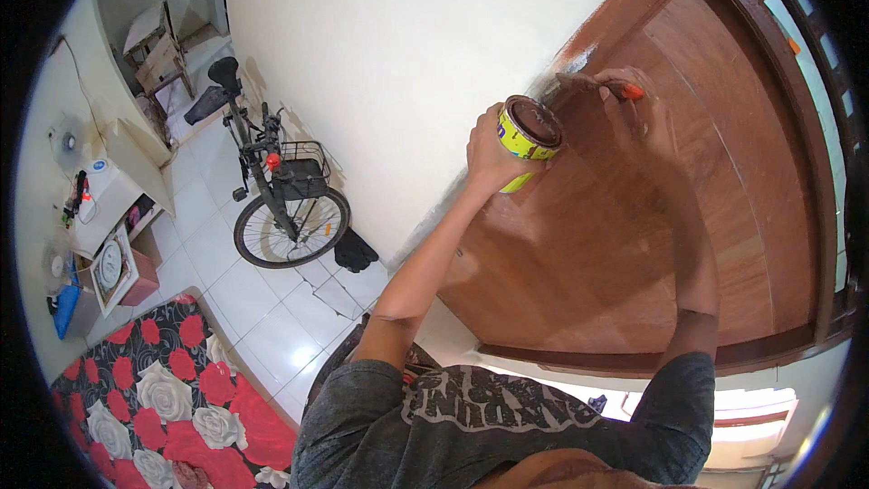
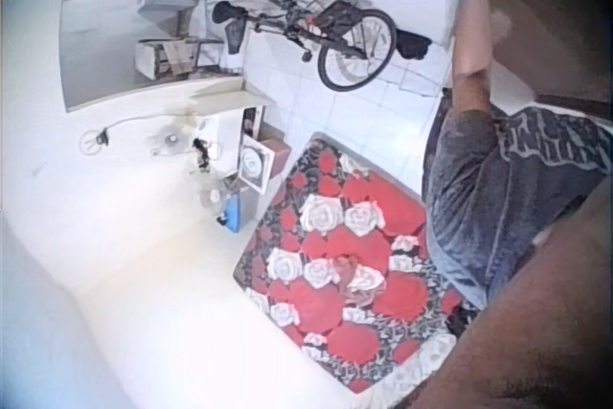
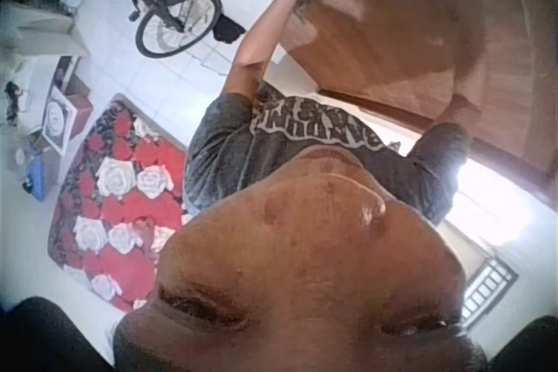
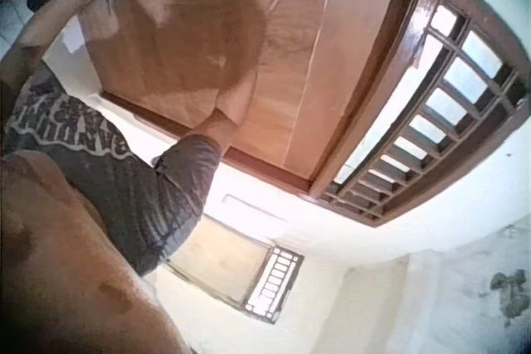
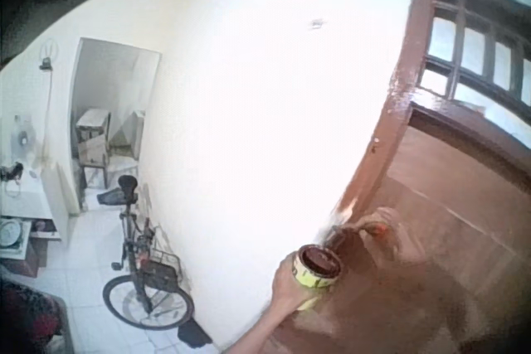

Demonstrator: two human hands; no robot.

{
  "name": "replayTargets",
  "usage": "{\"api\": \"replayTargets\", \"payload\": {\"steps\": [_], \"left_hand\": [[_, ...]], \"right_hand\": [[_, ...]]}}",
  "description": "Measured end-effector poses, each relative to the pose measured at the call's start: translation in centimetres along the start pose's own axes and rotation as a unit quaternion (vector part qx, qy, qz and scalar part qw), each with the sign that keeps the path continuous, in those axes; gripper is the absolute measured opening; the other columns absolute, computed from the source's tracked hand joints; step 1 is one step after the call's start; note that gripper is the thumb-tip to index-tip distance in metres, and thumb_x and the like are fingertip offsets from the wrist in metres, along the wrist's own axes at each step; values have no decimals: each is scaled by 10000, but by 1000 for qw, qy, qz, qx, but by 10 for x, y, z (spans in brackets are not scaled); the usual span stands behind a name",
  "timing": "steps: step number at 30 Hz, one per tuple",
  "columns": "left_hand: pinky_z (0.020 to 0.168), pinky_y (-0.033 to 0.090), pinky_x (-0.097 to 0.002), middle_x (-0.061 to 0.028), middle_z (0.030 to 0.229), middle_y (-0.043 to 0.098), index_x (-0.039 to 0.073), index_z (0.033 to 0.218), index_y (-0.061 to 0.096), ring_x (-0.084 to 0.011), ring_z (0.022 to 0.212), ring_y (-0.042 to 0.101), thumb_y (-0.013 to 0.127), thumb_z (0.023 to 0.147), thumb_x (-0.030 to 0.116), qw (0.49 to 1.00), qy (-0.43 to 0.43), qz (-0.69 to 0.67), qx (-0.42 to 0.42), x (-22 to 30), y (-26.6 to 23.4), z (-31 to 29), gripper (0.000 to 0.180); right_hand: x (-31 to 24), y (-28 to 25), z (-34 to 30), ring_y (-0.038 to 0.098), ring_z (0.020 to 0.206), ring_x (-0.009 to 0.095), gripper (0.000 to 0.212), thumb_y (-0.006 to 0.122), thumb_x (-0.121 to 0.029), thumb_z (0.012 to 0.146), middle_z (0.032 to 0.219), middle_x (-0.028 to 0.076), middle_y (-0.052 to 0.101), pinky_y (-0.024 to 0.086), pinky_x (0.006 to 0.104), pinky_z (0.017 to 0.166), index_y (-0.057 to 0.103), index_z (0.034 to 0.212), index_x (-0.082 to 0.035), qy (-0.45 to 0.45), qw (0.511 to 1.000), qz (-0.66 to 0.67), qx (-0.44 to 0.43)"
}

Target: The person paints the wooden door and its frame using a paintbrush and a can of brown paint.

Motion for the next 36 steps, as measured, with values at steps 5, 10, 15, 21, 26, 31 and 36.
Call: {"api": "replayTargets", "payload": {"steps": [5,10,15,21,26,31,36], "left_hand": [[977,442,-426,-155,1194,560,80,1280,482,-344,1129,536,931,420,301,1000,-8,-12,-5,-8,6,-10,995],[984,428,-438,-154,1196,554,70,1290,466,-350,1136,522,920,423,254,1000,11,0,8,-26,-12,-39,995],[1007,391,-443,-171,1222,525,38,1315,432,-360,1156,493,916,435,235,1000,12,-20,12,-44,-20,-83,1024],[1045,405,-398,-159,1280,525,-6,1349,390,-290,1211,520,950,473,268,1000,2,-9,-23,-39,-34,-139,1076],[1038,415,-389,-140,1269,542,-14,1348,379,-261,1196,536,950,469,239,1000,-29,-1,8,-50,-49,-176,1079],[1037,419,-384,-131,1272,544,-2,1340,397,-252,1199,537,945,459,223,999,-43,15,19,-51,-57,-191,1061],[1033,425,-375,-132,1271,550,-5,1340,400,-255,1195,543,941,462,225,999,-31,24,5,-39,-70,-198,1057]], "right_hand": [[14,1,15,609,910,217,142,556,-46,941,994,130,630,467,307,795,626,1059,-9,-71,991,-113,-12],[-1,-28,35,604,889,207,158,527,-90,958,982,128,650,470,335,780,626,1048,-7,102,988,-103,-54],[10,-7,21,617,822,304,151,548,-137,936,918,179,644,482,368,756,638,987,-26,130,977,165,-29],[49,10,17,564,733,117,139,586,-110,934,812,97,585,456,286,628,646,1014,-13,-137,986,-97,-3],[1,-42,45,545,692,97,121,589,-119,947,758,96,563,435,278,566,645,992,-22,-30,994,-105,27],[30,2,23,562,699,161,122,591,-131,940,778,117,588,448,320,605,635,957,-19,-30,997,-59,-28],[41,-17,31,559,697,159,137,586,-146,949,812,56,626,450,308,623,627,1007,-29,-6,995,-94,-16]]}}
Point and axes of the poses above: each hand's wrist, its own z-axis towards the middle knuckle, its own y-axis out of the palm, x = y × z, the point moved 1 cm from there along z, towards the middle knuckle
